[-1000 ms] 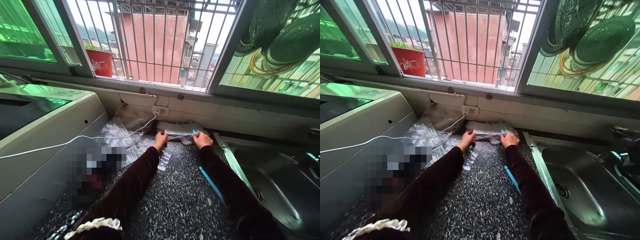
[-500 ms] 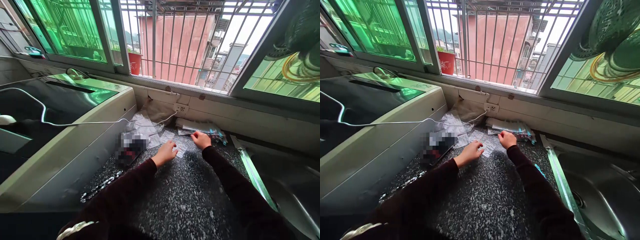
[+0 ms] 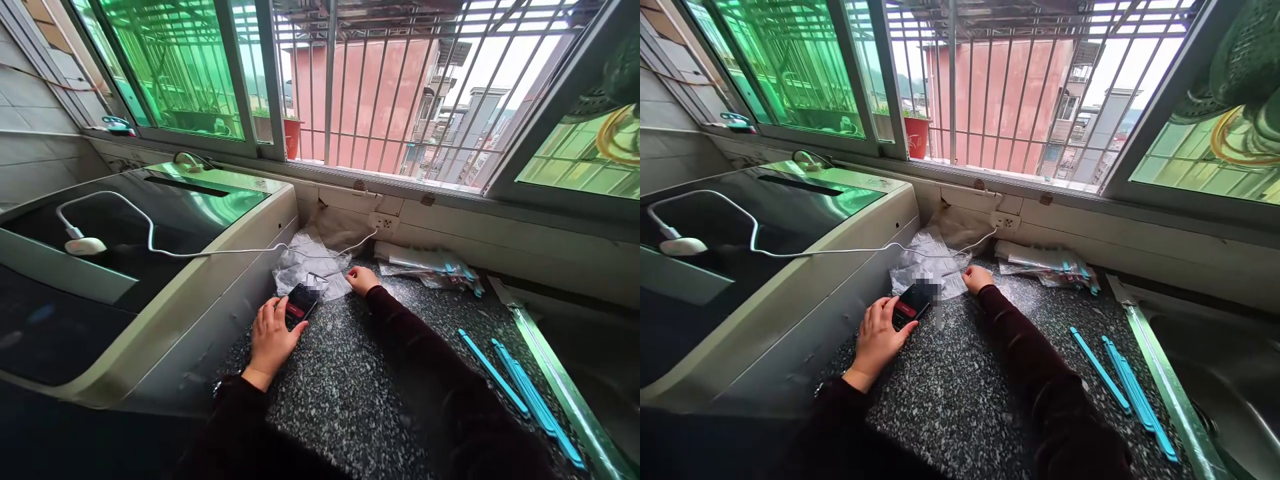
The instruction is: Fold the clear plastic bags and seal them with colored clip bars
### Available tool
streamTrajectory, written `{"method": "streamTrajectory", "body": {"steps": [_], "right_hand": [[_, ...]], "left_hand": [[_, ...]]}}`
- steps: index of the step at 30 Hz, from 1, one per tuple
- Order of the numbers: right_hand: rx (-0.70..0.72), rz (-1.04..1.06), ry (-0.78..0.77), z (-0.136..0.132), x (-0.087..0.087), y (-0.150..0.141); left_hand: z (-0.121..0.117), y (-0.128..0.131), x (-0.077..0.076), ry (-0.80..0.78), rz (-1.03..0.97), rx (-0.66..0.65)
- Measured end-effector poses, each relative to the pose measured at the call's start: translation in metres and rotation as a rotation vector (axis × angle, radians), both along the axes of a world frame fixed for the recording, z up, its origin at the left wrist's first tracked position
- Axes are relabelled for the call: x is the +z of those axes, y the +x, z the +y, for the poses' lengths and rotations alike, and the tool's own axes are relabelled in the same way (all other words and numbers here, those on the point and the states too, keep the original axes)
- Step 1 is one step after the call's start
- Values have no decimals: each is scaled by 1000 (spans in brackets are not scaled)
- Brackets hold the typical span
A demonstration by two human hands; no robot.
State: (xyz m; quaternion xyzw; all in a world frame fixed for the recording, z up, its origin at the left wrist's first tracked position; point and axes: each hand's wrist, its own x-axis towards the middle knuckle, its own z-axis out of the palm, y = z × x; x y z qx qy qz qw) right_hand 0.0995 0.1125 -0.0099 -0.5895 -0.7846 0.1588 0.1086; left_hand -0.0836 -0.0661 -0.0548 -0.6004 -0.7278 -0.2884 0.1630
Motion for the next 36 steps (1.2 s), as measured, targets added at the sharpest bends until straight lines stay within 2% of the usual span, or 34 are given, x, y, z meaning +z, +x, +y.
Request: {"method": "streamTrajectory", "body": {"steps": [4,8,15,22,28,31,33,35,36], "right_hand": [[-28,-34,-82,13,0,-20],[-33,-57,-152,17,0,-29],[-97,10,-46,6,8,-19],[-114,179,80,-13,33,34],[-112,390,148,-51,52,100],[-149,531,139,-73,48,131],[-200,682,94,-88,40,147],[-254,814,34,-101,31,160],[-274,851,3,-107,27,165]], "left_hand": [[9,-1,-13,-61,-117,44],[13,-1,-18,-103,-180,-5],[11,-1,-16,-52,-221,-16],[11,0,-14,-37,-223,0],[10,-1,-14,-62,-216,14],[12,-4,-15,-101,-246,17],[11,-2,-10,-123,-280,19],[3,8,6,-99,-313,-6],[-5,17,20,-50,-328,-41]]}}
